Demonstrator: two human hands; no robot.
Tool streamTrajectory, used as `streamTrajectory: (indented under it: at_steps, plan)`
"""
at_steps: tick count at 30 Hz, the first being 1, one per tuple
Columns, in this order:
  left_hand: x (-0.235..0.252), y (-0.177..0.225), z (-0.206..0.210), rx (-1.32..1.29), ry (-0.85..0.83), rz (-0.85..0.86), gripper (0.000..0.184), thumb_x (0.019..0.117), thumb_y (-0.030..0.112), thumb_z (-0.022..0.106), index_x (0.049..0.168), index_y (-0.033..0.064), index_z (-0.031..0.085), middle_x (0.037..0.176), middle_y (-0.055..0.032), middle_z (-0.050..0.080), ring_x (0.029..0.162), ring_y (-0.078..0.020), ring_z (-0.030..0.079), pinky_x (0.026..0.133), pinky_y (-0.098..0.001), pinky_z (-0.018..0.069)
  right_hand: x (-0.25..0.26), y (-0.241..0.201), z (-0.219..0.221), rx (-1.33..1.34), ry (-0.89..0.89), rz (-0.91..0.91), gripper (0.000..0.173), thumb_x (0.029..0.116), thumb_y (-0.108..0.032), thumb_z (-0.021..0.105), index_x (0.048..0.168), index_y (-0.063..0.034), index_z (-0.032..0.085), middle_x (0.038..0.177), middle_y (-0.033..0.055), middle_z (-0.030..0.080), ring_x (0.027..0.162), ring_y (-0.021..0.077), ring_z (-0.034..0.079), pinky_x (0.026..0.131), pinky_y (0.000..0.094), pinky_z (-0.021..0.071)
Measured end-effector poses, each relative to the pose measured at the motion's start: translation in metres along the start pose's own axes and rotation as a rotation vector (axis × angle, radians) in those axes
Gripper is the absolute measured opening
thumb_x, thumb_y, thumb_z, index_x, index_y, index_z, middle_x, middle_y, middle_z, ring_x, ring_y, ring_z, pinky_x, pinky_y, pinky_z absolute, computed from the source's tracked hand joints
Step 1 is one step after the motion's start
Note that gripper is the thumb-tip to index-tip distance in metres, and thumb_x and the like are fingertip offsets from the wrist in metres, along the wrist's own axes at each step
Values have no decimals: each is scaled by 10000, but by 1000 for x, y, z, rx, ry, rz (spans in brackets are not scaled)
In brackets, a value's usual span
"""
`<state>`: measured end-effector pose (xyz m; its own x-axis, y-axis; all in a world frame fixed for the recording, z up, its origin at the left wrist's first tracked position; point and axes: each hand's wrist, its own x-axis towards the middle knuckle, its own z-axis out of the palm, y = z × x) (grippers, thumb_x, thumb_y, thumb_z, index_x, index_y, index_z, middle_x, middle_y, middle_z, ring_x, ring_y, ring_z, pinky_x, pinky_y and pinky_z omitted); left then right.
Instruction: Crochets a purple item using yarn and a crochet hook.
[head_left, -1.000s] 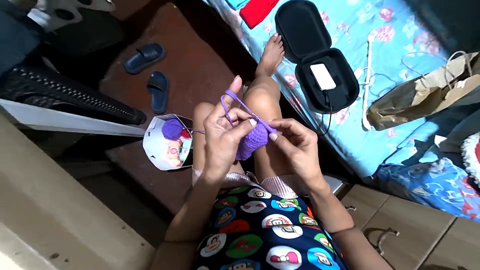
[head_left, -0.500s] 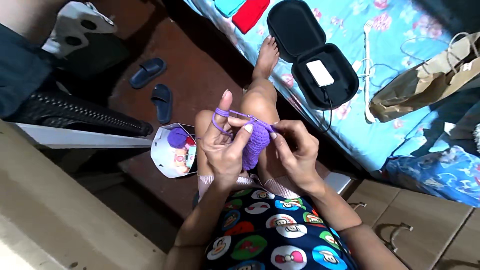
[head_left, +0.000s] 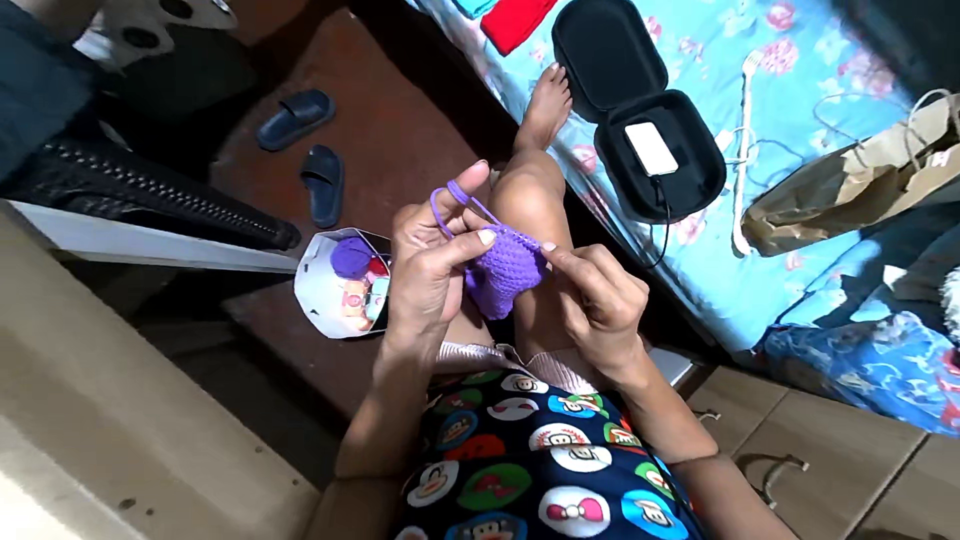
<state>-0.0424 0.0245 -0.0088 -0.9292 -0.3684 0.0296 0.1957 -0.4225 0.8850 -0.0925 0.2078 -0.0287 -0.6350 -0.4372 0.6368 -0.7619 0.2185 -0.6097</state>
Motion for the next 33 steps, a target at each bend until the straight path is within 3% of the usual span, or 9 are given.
streamTrajectory:
  at_steps: [8, 15, 18, 21, 23, 26, 28, 31, 33]
  plan:
    - [6, -3, -11, -134, -63, -99, 461, 869, -104, 571, 1303, 34, 649, 847, 21, 733, 737, -51, 688, 731, -222, 593, -2, 5, -2, 92, -35, 8, 213, 918, -29, 638, 1071, 53, 761, 815, 124, 652, 713, 132, 621, 631, 228, 522]
    - [6, -5, -11, -216, -88, -176, 457, 889, -92, 523, 1316, 30, 632, 846, 11, 727, 763, -57, 690, 756, -223, 587, -2, 6, -5, 389, -66, 245, 218, 890, 74, 613, 1058, 79, 751, 845, 81, 657, 731, 52, 618, 647, 167, 540]
    - [5, -4, -10, -103, -110, -150, 558, 881, -85, 544, 1428, 25, 528, 912, 15, 728, 795, -67, 695, 775, -232, 594, 0, 5, -6, 384, -77, 278, 235, 886, 82, 609, 1071, 74, 753, 861, 78, 667, 776, 52, 627, 700, 164, 540]
    - [4, -1, -5, 80, -82, -84, 696, 850, -104, 602, 1512, -11, 408, 944, 6, 739, 831, -90, 713, 811, -250, 605, -1, 6, -4, 337, -88, 286, 245, 890, 80, 607, 1087, 66, 752, 843, 75, 642, 723, 45, 602, 638, 151, 520]
    - [2, -1, -3, 196, -20, 9, 713, 828, -137, 637, 1500, -49, 415, 889, 1, 742, 776, -92, 712, 764, -241, 609, -1, 5, -3, 361, -94, 326, 250, 887, 84, 606, 1086, 62, 754, 852, 73, 652, 731, 45, 608, 634, 153, 520]
    - [-1, -3, -1, 283, 13, 100, 724, 826, -132, 671, 1498, -47, 415, 900, 15, 732, 783, -81, 701, 762, -228, 601, 2, 1, -7, 530, -140, 509, 226, 924, 76, 622, 1120, 43, 730, 993, 67, 730, 858, 42, 681, 750, 177, 575]
    - [-1, -5, 4, 287, 28, 133, 716, 823, -136, 679, 1488, -59, 425, 901, 20, 737, 777, -74, 701, 752, -221, 601, 6, -1, -7, 631, -140, 589, 253, 913, 89, 613, 1149, 31, 686, 918, 33, 703, 740, 13, 632, 655, 155, 539]
    - [-8, -6, 18, 390, 44, 173, 701, 833, -133, 664, 1491, -21, 450, 919, 52, 725, 756, -26, 675, 693, -166, 576, 7, -6, -5, 425, -134, 412, 202, 933, 62, 607, 1117, 68, 689, 945, 84, 713, 762, 45, 653, 670, 177, 557]
    - [-14, -11, 21, 589, 27, 289, 656, 866, -91, 656, 1489, -13, 466, 993, 17, 695, 820, -28, 657, 729, -163, 562, 9, -6, -3, 209, -130, 264, 203, 928, 31, 594, 1087, 61, 717, 965, 115, 730, 837, 92, 693, 729, 220, 576]
